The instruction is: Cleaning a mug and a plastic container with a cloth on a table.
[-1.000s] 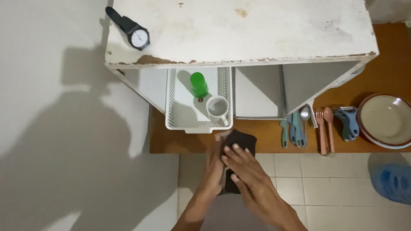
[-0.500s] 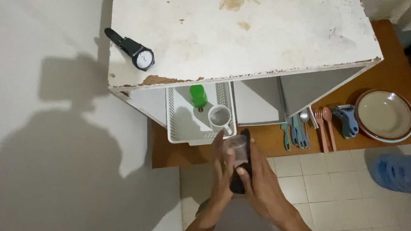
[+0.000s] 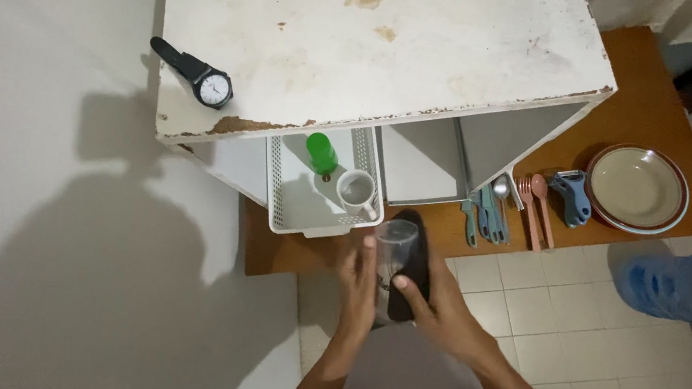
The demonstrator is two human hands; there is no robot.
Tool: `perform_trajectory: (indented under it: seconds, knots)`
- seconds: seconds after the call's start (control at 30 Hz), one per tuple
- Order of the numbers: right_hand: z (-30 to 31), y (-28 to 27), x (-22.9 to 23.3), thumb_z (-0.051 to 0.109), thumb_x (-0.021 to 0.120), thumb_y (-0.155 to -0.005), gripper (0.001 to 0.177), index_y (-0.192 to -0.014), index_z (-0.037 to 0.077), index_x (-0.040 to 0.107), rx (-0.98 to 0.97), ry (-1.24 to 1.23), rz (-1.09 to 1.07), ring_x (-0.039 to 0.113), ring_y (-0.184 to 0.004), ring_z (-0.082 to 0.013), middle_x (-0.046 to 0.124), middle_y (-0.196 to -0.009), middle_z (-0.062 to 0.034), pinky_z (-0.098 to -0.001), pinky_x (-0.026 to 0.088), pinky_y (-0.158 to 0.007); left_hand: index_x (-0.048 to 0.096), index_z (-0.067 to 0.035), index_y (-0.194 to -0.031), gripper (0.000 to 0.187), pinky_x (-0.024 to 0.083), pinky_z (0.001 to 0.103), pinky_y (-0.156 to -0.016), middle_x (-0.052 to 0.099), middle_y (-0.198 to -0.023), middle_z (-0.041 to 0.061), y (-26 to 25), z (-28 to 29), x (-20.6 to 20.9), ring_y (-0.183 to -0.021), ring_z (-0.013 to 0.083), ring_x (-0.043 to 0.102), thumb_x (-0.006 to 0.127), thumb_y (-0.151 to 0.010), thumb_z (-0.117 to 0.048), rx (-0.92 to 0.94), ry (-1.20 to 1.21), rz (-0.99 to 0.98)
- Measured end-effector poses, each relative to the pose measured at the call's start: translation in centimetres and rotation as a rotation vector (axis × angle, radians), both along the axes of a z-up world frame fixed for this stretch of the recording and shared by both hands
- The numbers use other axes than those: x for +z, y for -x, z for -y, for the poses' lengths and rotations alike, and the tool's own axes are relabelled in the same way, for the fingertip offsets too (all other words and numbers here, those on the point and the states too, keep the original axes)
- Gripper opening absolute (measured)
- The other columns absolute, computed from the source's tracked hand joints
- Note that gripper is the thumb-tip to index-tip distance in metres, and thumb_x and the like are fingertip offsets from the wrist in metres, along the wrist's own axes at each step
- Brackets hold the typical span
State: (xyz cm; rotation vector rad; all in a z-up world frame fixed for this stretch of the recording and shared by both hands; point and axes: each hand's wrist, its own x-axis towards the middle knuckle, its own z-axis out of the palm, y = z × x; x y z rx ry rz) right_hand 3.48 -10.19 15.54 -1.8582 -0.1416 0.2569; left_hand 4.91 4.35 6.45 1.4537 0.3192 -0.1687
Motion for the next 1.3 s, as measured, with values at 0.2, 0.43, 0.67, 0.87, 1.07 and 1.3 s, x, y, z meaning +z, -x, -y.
perform_trajectory:
  seconds: [0.2,0.43,0.67,0.87,1.07,1.3]
  knots:
    - [2.3,-0.3,-1.2,0.029,0.041,-0.108,0.044,-0.14,0.0,0.046,-0.073,0.11,0.209,0.067,-0.11,-0.0312,0.064,-0.118,-0.0235,-0.0465,0.057,-0.091,0.061,-0.001,-0.125,0.078,0.058,0.032,-0.075,0.067,-0.103,0.009,1.8,3.3,3.6,-0.093,0.0142,0.069,0.049,-0.099,-0.074,-0.196,0.064,0.308]
    - [4.6,-0.3,-0.8,0.025,0.051,-0.106,0.032,-0.119,-0.002,0.061,-0.381,-0.06,0.033,0.07,-0.081,-0.0269,0.071,-0.096,-0.0218,-0.0412,0.058,-0.068,0.065,0.003,-0.135,0.079,0.043,0.032,-0.056,0.057,-0.085,0.018,2.7,4.8,2.2,-0.068,0.0173,0.052,0.055,-0.1,-0.067,-0.427,0.119,0.158]
    - [4.9,1.5,4.3,0.014,0.054,-0.102,0.031,-0.129,0.001,0.06,0.003,0.325,0.702,0.061,-0.119,-0.0391,0.064,-0.131,-0.0248,-0.0457,0.052,-0.097,0.051,-0.005,-0.138,0.066,0.061,0.036,-0.093,0.061,-0.126,0.015,3.3,5.2,2.6,-0.114,0.0223,0.067,0.051,-0.1,-0.059,-0.076,0.16,0.218]
    - [7.4,1.9,-2.6,0.029,0.042,-0.108,0.048,-0.147,0.002,0.051,-0.033,0.014,-0.233,0.052,-0.118,-0.0491,0.051,-0.13,-0.0376,-0.0563,0.047,-0.099,0.059,-0.006,-0.137,0.069,0.06,0.039,-0.093,0.065,-0.124,0.018,3.4,5.7,1.3,-0.116,0.0279,0.067,0.044,-0.099,-0.061,-0.008,0.122,0.196]
    - [7.1,2.0,-0.1,0.045,0.032,-0.103,0.062,-0.148,0.003,0.039,-0.015,-0.061,-0.242,0.059,-0.128,-0.0361,0.06,-0.131,-0.0245,-0.0505,0.051,-0.104,0.057,-0.007,-0.14,0.078,0.056,0.045,-0.101,0.06,-0.133,0.016,2.9,6.6,4.3,-0.123,0.0289,0.063,0.053,-0.091,-0.067,0.011,0.115,0.093]
    - [6.6,1.1,0.7,0.032,0.041,-0.11,0.052,-0.143,-0.007,0.044,-0.016,0.071,0.311,0.053,-0.127,-0.0394,0.054,-0.134,-0.0308,-0.0557,0.045,-0.103,0.055,-0.004,-0.137,0.087,0.065,0.039,-0.086,0.065,-0.113,0.015,4.1,6.9,1.5,-0.106,0.0256,0.071,0.047,-0.088,-0.075,-0.235,0.054,0.077]
